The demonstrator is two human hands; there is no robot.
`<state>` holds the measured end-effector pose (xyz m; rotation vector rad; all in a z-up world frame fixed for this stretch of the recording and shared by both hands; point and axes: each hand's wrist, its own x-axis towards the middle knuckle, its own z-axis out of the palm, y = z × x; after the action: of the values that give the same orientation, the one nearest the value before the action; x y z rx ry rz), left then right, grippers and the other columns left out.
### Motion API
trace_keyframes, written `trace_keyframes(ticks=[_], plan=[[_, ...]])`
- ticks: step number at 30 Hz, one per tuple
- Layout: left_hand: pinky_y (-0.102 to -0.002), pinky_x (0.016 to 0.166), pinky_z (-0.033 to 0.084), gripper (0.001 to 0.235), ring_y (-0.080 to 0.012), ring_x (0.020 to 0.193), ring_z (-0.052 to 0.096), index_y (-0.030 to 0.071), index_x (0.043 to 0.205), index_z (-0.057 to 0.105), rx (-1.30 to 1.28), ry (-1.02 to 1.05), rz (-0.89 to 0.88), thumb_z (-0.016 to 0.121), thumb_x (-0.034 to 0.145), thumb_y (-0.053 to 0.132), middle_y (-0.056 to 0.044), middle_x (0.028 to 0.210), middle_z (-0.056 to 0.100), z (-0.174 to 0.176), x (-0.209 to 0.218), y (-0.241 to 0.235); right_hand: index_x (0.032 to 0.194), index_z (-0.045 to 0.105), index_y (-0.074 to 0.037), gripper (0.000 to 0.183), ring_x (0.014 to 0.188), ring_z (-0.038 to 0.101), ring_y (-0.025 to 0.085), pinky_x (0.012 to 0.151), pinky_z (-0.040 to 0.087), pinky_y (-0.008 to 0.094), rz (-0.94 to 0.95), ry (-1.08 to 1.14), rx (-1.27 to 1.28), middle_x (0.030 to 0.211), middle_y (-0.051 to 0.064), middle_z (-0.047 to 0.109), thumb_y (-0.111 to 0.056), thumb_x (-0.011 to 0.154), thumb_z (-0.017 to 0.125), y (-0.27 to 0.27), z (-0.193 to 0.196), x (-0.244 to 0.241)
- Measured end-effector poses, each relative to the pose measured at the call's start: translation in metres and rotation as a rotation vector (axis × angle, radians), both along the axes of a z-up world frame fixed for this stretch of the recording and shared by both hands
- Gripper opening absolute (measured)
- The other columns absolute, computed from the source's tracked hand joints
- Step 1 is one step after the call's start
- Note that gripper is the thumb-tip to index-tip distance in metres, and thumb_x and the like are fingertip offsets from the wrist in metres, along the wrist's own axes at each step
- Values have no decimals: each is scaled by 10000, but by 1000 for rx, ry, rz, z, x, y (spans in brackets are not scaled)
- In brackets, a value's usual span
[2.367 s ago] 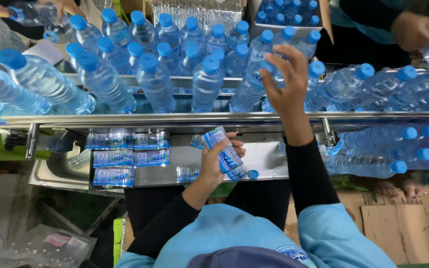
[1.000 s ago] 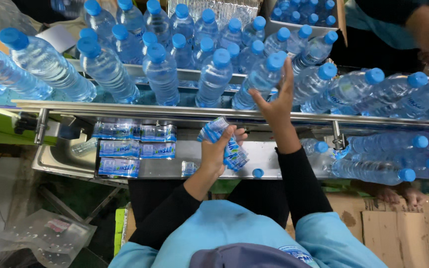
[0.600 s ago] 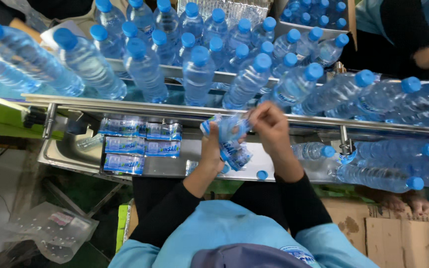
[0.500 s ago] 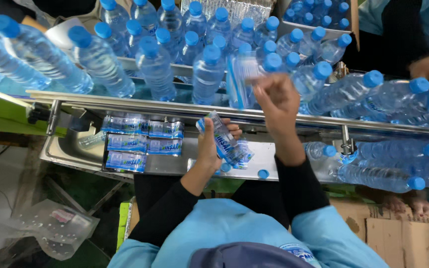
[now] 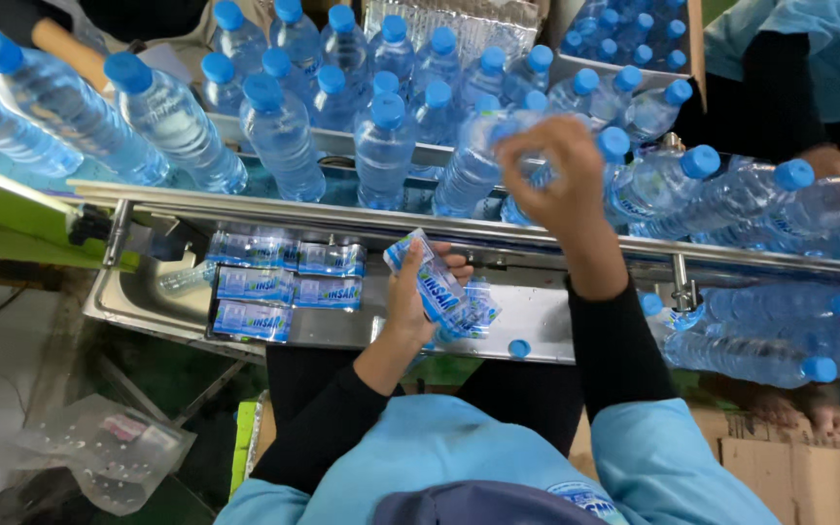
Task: The person packs plastic water bottles into shrink-wrap sleeves on a conveyor belt. They pick up bottles from the moving line, insert them into sleeves held in the left hand, and place the filled sleeves onto the belt. The task is performed by hand without tools.
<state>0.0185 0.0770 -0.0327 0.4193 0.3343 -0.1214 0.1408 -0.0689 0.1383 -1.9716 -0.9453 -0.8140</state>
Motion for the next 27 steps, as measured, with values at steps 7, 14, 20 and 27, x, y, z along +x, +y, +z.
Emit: trace_keyframes(ticks=[7, 14, 20, 27], plan=[[-548, 822, 635, 421, -439, 929, 763, -47, 1211, 664, -42, -245, -24, 530, 1072, 327, -311, 1040, 741, -16, 1, -17, 1093, 800, -76, 118, 1224, 562, 430, 1053, 420, 620, -94, -211, -40, 1293, 161, 626, -73, 976, 812, -17, 7, 6], [-464, 848, 650, 423, -374, 1000, 760, -26, 1378, 617, 157, -104, -25, 668, 960, 17, -294, 1154, 734, 27, -6, -16, 1692, 96, -142, 1138, 1486, 413, 343, 1249, 321, 449, -155, 190, 266, 1678, 125, 209, -122, 933, 944, -49, -96, -4], [-510, 793, 648, 253, -414, 916, 765, -56, 1143, 717, 161, -1, 22, 767, 926, 64, -311, 1054, 744, 16, 2, -25, 1610, 130, 1, 1138, 1517, 315, 409, 1254, 294, 480, -284, 10, 203, 1622, 271, 264, -318, 880, 944, -48, -81, -55], [-370, 698, 645, 441, -188, 733, 726, 105, 945, 686, 371, 38, 50, 872, 818, 484, -85, 819, 717, -6, 1, -23, 799, 712, 52, 144, 865, 690, 315, 831, 552, 387, 277, 783, 567, 897, 218, 708, 13, 782, 849, -5, -62, -96]])
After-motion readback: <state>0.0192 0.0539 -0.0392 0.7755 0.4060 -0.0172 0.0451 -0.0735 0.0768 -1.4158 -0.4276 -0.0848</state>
